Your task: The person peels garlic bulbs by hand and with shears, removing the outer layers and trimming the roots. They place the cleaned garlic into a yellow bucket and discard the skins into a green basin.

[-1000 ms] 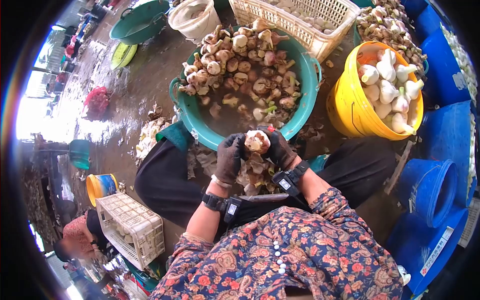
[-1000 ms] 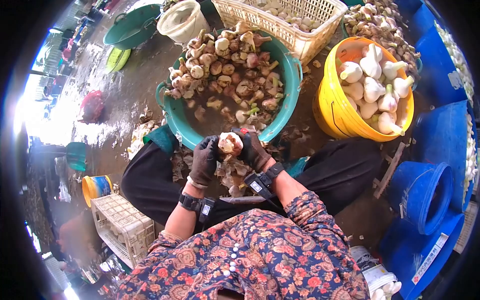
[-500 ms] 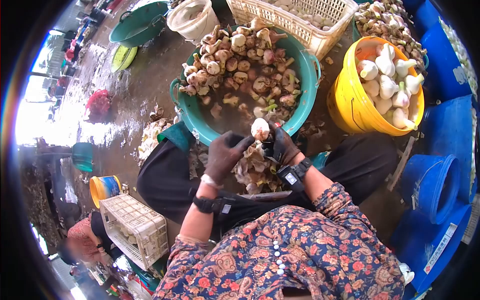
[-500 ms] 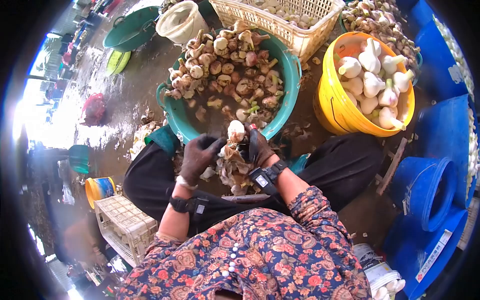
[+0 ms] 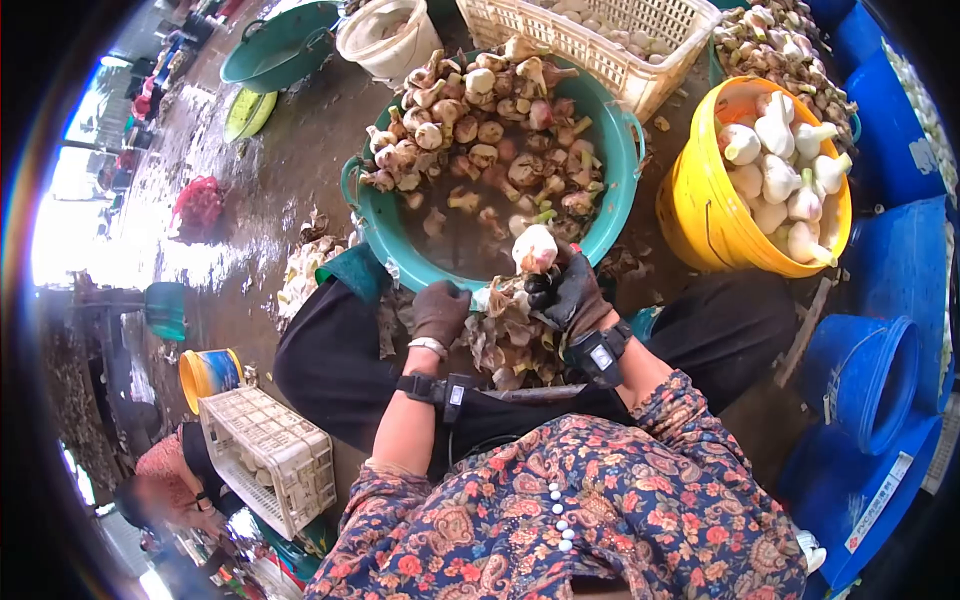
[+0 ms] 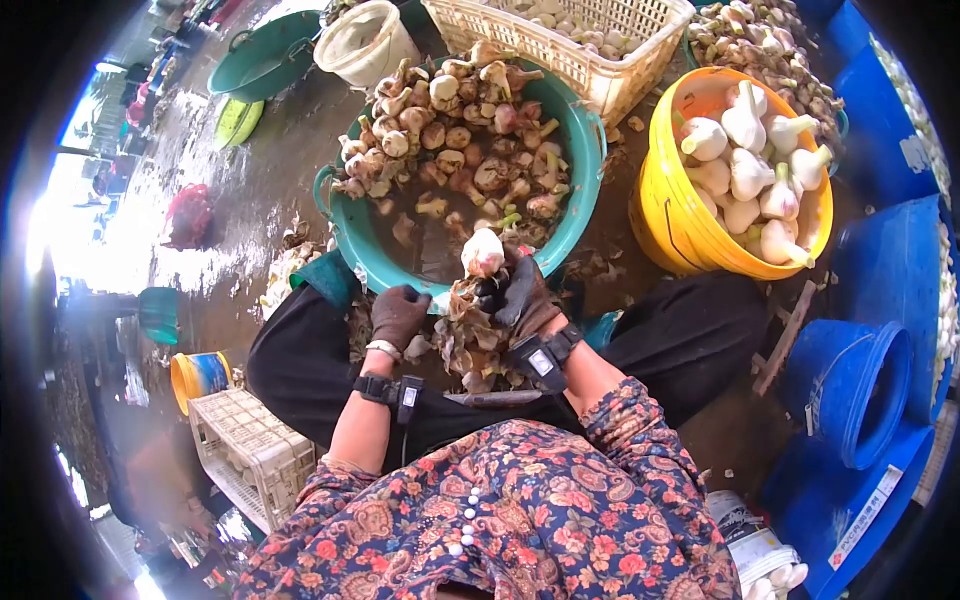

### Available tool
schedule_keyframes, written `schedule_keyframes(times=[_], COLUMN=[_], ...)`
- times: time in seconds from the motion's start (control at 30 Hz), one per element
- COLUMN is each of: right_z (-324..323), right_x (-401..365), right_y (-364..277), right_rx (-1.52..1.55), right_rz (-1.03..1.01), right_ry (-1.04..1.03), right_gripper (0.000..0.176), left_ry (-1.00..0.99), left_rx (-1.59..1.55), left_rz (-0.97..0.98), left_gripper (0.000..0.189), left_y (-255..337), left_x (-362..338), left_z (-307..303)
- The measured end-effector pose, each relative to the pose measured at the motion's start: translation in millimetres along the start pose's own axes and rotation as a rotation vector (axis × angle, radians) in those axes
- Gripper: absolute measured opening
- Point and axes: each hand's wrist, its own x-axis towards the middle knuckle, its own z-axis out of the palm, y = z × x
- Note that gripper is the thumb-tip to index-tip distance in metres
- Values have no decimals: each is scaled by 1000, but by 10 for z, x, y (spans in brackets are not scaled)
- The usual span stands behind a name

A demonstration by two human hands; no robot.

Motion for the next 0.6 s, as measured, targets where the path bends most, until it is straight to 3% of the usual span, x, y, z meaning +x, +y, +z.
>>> schedule_keyframes(times=[0.07, 0.2, 0.23, 0.27, 0.4, 0.47, 0.53, 0.6], right_z=[-47, -117, -119, -74, 45, 53, 41, 44], right_x=[-28, 20, 69, 65, -41, -59, -66, -57], right_y=[17, 79, 137, 147, 195, 196, 192, 205], right_rx=[254, 170, 87, 85, -180, -140, -157, -172], right_rz=[165, 104, -35, -31, -80, -56, -44, -30], right_ry=[8, -4, 108, 105, 69, 207, 217, 224], right_gripper=[35, 41, 44, 44, 42, 43, 43, 43], left_ry=[-430, -286, -88, 121, 260, 210, 183, 138], left_rx=[107, -179, -425, -661, -510, -493, -340, -409], left_rz=[-72, -173, 8, 193, 351, 306, 342, 310], left_gripper=[45, 41, 36, 32, 29, 26, 22, 21], left_y=[272, 626, 677, 756, 923, 955, 959, 896], left_x=[-72, -212, -251, -274, -228, -233, -240, -222], left_z=[-314, -491, -480, -510, -381, -392, -394, -357])
